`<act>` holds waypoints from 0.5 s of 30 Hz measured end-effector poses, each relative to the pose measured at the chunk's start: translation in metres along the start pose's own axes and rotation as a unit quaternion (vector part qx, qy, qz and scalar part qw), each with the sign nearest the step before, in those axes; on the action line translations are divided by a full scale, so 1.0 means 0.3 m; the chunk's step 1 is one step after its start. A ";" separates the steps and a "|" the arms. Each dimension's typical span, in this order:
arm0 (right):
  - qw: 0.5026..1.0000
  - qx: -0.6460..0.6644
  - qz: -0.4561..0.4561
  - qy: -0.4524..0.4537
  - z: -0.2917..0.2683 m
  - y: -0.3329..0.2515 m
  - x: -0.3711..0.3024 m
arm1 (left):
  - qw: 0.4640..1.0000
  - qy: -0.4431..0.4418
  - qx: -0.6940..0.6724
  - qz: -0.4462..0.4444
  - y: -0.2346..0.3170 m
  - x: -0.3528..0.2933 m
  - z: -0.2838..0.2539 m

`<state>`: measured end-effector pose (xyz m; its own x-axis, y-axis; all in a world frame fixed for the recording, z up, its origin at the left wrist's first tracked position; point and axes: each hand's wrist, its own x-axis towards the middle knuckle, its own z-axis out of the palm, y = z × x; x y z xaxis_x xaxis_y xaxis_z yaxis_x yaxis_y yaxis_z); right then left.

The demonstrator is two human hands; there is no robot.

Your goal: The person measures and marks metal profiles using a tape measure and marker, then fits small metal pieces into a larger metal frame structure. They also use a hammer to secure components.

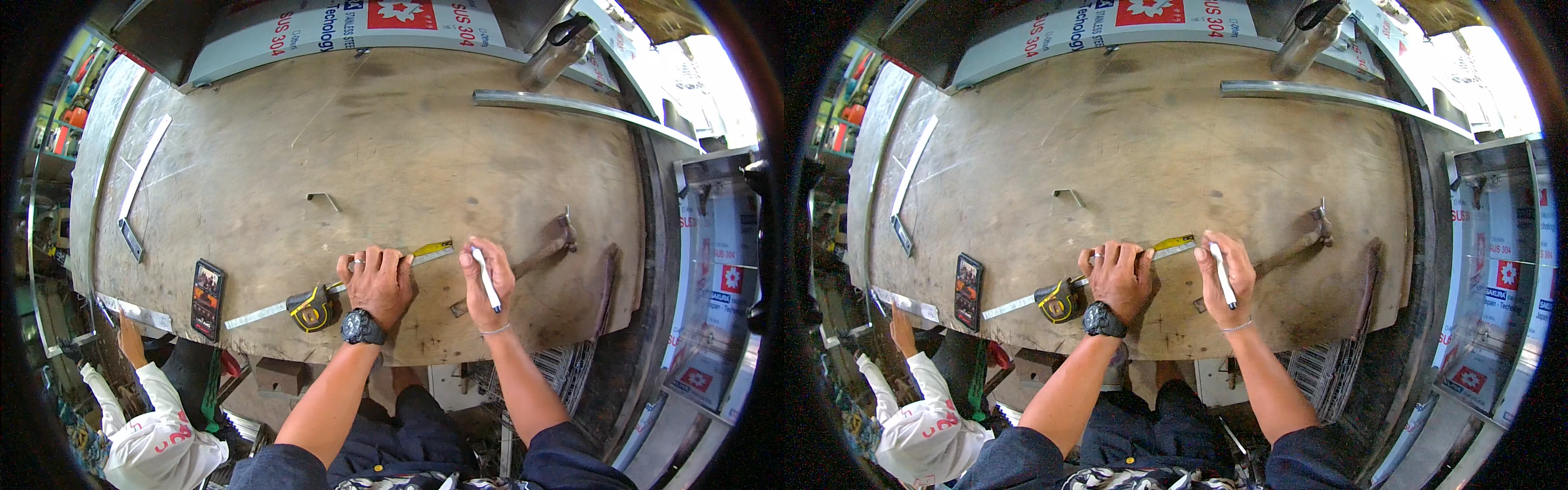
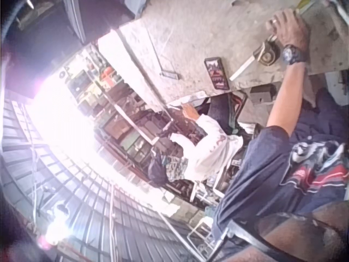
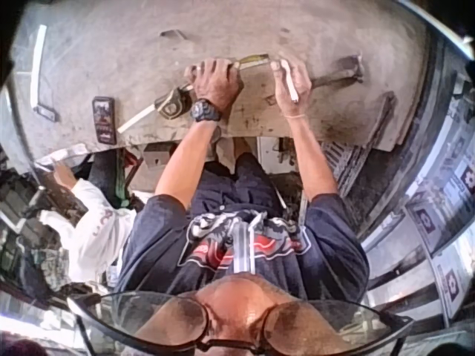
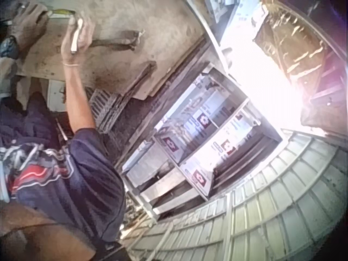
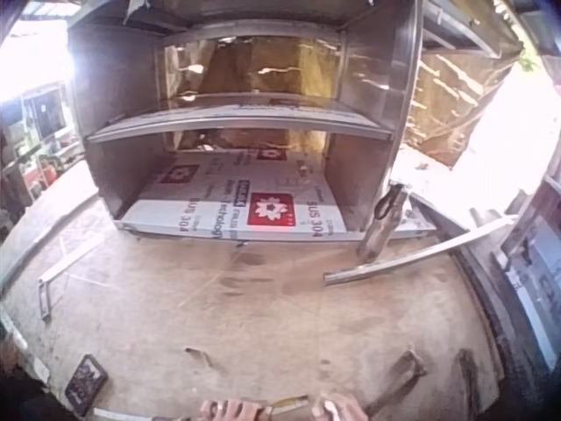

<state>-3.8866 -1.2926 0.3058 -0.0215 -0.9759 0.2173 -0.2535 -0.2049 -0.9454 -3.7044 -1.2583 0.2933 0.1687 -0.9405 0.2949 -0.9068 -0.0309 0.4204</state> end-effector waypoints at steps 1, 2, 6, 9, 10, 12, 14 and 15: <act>0.998 -0.057 -0.038 -0.013 0.001 -0.021 0.033 | 1.000 0.001 0.001 0.000 -0.012 -0.006 -0.001; 0.980 -0.151 -0.118 -0.062 -0.021 -0.021 0.068 | 1.000 -0.001 0.001 -0.001 -0.008 -0.005 -0.006; 0.964 -0.183 -0.110 -0.156 -0.024 0.050 0.124 | 1.000 -0.002 0.000 0.009 0.008 0.001 -0.005; 0.968 -0.177 -0.083 -0.158 -0.025 0.067 0.134 | 1.000 0.000 -0.004 0.008 0.001 -0.004 0.001; 0.970 -0.173 -0.085 -0.148 -0.017 0.066 0.131 | 1.000 0.000 -0.006 0.006 0.000 -0.007 0.000; 0.970 -0.166 -0.089 -0.153 -0.009 0.061 0.133 | 1.000 0.008 -0.006 0.003 -0.004 -0.015 -0.006; 0.968 -0.169 -0.095 -0.158 -0.010 0.063 0.133 | 1.000 0.011 -0.001 -0.001 -0.003 -0.023 -0.021; 0.966 -0.175 -0.098 -0.161 -0.012 0.065 0.132 | 1.000 0.009 0.004 -0.004 0.002 -0.025 -0.035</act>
<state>-3.8959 -1.3348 0.2967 0.3475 -0.9057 0.2428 -0.5359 -0.4043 -0.7412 -3.7022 -1.2477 0.3004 0.1831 -0.9337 0.3077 -0.9085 -0.0411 0.4158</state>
